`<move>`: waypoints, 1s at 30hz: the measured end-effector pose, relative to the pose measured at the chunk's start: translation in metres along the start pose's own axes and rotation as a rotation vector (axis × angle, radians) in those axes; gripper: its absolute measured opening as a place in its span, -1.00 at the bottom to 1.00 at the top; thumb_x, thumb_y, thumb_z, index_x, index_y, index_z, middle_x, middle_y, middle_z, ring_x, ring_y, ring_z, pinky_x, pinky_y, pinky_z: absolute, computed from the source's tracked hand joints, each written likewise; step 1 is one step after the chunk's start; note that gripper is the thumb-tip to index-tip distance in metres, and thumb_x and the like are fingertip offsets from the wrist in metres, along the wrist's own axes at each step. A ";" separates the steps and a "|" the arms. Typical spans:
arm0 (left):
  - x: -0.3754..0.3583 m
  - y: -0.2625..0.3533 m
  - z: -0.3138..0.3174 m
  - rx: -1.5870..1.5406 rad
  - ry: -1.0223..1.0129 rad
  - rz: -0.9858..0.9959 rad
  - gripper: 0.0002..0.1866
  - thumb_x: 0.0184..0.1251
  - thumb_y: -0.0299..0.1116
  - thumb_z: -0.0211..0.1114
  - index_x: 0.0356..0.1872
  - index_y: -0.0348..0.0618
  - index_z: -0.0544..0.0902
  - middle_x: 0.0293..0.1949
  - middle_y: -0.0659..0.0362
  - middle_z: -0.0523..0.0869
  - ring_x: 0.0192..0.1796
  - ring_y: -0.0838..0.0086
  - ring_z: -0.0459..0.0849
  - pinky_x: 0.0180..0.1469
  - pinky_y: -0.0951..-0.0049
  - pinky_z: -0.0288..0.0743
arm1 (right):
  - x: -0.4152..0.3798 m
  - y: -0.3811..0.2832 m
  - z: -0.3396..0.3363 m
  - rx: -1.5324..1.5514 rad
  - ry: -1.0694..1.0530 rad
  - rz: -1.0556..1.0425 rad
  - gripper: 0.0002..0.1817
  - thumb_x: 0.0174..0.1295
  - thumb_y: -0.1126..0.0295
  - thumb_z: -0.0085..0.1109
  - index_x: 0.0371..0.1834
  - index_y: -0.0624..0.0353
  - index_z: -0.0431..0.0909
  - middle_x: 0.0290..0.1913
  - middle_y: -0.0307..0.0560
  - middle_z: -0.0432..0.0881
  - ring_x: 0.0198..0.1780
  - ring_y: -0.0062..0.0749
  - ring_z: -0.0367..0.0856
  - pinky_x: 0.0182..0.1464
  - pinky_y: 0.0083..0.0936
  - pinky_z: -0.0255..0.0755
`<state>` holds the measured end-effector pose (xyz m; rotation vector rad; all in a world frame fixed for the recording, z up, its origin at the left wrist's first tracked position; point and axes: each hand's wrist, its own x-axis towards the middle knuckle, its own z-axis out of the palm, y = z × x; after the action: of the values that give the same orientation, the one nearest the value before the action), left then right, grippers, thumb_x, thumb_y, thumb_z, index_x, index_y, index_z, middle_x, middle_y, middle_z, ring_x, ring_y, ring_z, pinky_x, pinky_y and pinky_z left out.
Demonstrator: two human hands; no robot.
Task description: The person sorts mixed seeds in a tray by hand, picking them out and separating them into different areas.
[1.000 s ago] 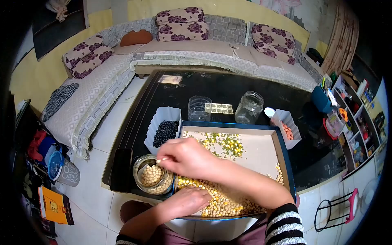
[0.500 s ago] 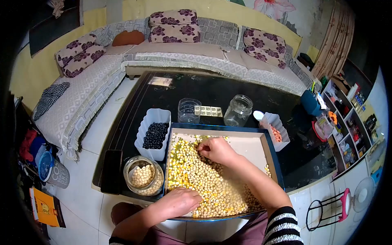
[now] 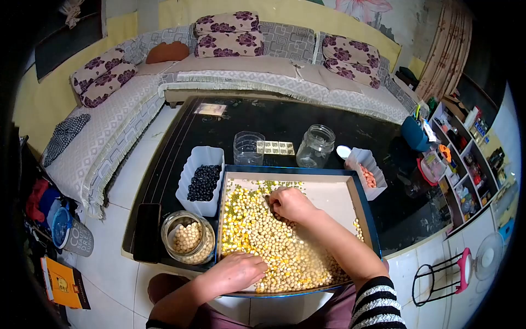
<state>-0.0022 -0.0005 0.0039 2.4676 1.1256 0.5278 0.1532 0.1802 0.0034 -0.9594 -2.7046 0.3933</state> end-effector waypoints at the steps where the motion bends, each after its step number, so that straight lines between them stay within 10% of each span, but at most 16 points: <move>1: 0.000 0.000 0.000 -0.001 0.001 -0.002 -0.86 0.17 -0.36 0.11 -0.48 -0.20 0.48 -0.43 0.09 0.54 -0.32 0.21 0.60 -0.25 0.26 0.46 | -0.001 0.001 -0.001 0.000 0.000 0.000 -0.81 -0.13 0.51 0.14 -0.37 0.21 0.57 -0.33 0.01 0.60 -0.29 -0.14 0.58 -0.16 -0.36 0.46; 23: -0.001 -0.001 0.001 -0.006 0.011 0.001 -0.87 0.16 -0.35 0.12 -0.48 -0.19 0.48 -0.44 0.09 0.54 -0.33 0.20 0.60 -0.24 0.25 0.46 | 0.003 -0.006 -0.013 -0.002 -0.163 0.003 -0.83 -0.10 0.47 0.19 -0.40 0.23 0.55 -0.40 0.01 0.60 -0.37 -0.17 0.58 -0.26 -0.40 0.47; 30: 0.000 -0.001 0.003 0.019 0.009 0.002 -0.87 0.15 -0.36 0.12 -0.49 -0.19 0.47 -0.44 0.10 0.54 -0.34 0.21 0.60 -0.25 0.27 0.46 | 0.015 -0.035 -0.031 0.524 -0.014 0.115 -0.97 0.00 0.55 0.15 -0.48 0.26 0.52 -0.53 -0.33 0.53 -0.46 -0.78 0.43 -0.39 -0.74 0.36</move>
<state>-0.0020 -0.0003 0.0009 2.4856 1.1366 0.5321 0.1317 0.1691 0.0459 -0.9475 -2.3646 1.0654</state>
